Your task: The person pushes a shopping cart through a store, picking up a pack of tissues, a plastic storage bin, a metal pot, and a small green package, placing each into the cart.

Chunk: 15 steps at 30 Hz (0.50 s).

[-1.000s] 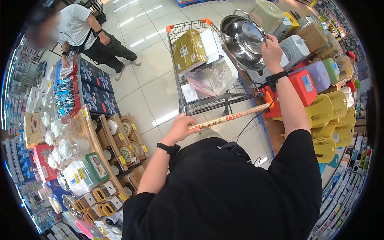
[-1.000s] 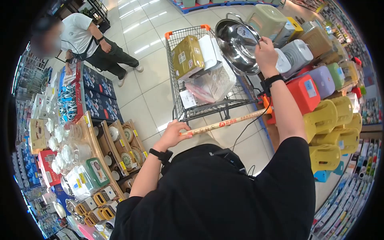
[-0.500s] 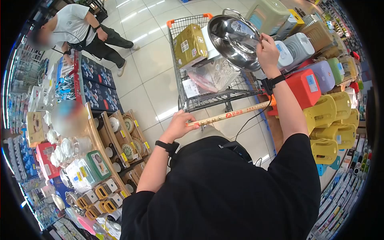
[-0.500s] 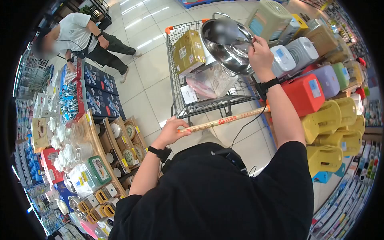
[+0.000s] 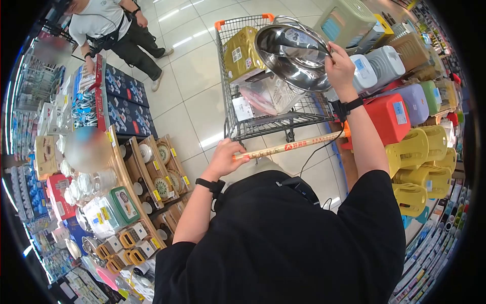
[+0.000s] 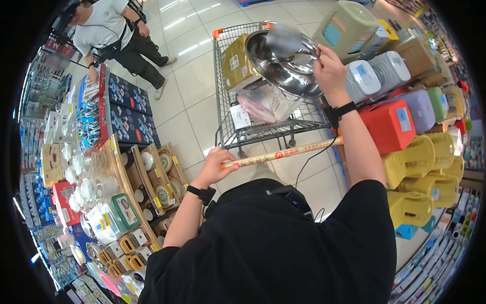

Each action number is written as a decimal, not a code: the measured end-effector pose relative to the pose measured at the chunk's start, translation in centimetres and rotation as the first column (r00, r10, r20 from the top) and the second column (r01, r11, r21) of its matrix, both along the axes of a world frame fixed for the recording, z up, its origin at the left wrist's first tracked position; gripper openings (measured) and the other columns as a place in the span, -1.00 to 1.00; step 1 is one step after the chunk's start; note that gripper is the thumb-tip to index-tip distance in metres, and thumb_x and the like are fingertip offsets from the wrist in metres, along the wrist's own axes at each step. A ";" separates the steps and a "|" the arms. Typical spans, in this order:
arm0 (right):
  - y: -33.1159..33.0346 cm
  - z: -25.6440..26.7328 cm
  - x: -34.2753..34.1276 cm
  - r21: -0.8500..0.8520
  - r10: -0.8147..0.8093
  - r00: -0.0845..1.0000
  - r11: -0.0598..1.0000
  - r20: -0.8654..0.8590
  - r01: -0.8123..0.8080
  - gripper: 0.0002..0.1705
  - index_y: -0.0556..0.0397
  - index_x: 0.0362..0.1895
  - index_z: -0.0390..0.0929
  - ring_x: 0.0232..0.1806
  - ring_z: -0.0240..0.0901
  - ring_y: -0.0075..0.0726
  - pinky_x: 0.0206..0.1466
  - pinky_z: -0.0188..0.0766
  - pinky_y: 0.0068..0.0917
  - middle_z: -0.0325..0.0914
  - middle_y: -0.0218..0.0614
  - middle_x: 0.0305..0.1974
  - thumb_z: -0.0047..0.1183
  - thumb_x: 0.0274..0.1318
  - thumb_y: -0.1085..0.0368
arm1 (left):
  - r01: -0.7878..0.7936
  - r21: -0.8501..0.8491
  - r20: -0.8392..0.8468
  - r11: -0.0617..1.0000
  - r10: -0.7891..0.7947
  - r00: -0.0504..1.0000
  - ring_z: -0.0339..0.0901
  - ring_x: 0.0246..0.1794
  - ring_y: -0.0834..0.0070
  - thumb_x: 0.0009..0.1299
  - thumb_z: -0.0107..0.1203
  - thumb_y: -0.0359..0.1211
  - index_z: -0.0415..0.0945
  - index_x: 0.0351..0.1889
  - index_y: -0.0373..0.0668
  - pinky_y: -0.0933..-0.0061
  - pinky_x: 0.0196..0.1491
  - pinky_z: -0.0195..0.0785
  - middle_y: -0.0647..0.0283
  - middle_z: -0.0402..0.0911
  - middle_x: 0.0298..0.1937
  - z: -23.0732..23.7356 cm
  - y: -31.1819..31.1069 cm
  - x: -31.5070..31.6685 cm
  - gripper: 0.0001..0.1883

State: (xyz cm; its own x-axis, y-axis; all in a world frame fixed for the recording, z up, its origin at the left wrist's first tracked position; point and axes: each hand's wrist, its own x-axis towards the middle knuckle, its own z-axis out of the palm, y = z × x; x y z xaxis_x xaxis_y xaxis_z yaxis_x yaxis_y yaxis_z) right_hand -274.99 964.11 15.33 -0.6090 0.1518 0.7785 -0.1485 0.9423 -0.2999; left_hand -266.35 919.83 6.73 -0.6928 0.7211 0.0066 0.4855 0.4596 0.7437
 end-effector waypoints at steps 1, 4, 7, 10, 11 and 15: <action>-0.7 -0.3 0.3 -0.011 0.039 0.999 0.999 0.031 -0.039 -0.94 0.08 -0.54 0.58 -0.40 0.64 -0.14 -0.36 0.54 -0.32 0.69 -0.39 0.02 0.17 -0.07 0.42 | -0.003 0.000 0.002 1.000 0.003 1.000 0.39 -0.19 0.27 0.24 0.38 -0.11 0.63 -0.32 -0.03 0.24 0.04 0.21 0.38 0.62 -0.31 -0.1 -0.1 0.0 -0.74; -2.5 -1.8 -0.7 0.016 0.157 0.986 0.987 0.055 -0.158 -0.94 0.07 -0.54 0.57 -0.44 0.62 -0.13 -0.38 0.54 -0.32 0.67 -0.41 0.04 0.17 -0.07 0.42 | 0.002 0.032 -0.033 0.999 -0.001 0.999 0.39 -0.21 0.26 0.24 0.38 -0.12 0.63 -0.32 -0.04 0.25 0.03 0.21 0.38 0.62 -0.32 -0.4 -0.1 -0.3 -0.75; -5.0 -4.7 -2.3 0.100 0.262 0.937 0.952 0.232 -0.291 -0.95 0.08 -0.49 0.58 -0.48 0.60 -0.12 -0.40 0.56 -0.28 0.65 -0.41 0.01 0.15 -0.02 0.39 | -0.022 0.037 -0.036 0.999 0.023 0.999 0.39 -0.22 0.26 0.24 0.38 -0.13 0.64 -0.34 -0.06 0.26 0.02 0.21 0.37 0.63 -0.32 -0.1 -0.3 -0.4 -0.75; -8.1 -10.2 -4.3 0.173 0.239 0.862 0.922 0.447 -0.345 -0.87 0.11 -0.46 0.60 -0.53 0.61 -0.09 -0.42 0.58 -0.19 0.61 -0.29 0.08 0.05 0.09 0.38 | -0.043 -0.004 -0.038 0.999 0.043 0.998 0.40 -0.21 0.27 0.23 0.39 -0.13 0.64 -0.35 -0.07 0.28 0.01 0.22 0.37 0.63 -0.34 0.2 -0.3 -0.7 -0.75; -8.8 -12.8 -5.3 0.206 0.214 0.876 0.923 0.432 -0.327 -0.87 0.11 -0.48 0.60 -0.55 0.60 -0.09 -0.44 0.56 -0.20 0.60 -0.33 0.08 0.06 0.07 0.37 | -0.044 0.010 -0.044 0.999 0.044 0.998 0.40 -0.22 0.27 0.22 0.39 -0.13 0.64 -0.36 -0.07 0.28 0.00 0.22 0.37 0.63 -0.35 0.2 -0.3 -0.8 -0.75; -10.9 -19.5 -7.9 0.255 0.166 0.833 0.905 0.528 -0.342 -0.88 0.10 -0.47 0.61 -0.53 0.63 -0.10 -0.42 0.57 -0.20 0.55 -0.28 0.18 0.10 0.05 0.34 | -0.061 0.032 -0.067 0.998 0.063 0.996 0.40 -0.24 0.28 0.21 0.40 -0.14 0.64 -0.38 -0.06 0.30 -0.03 0.22 0.37 0.61 -0.36 0.0 -0.4 -1.3 -0.76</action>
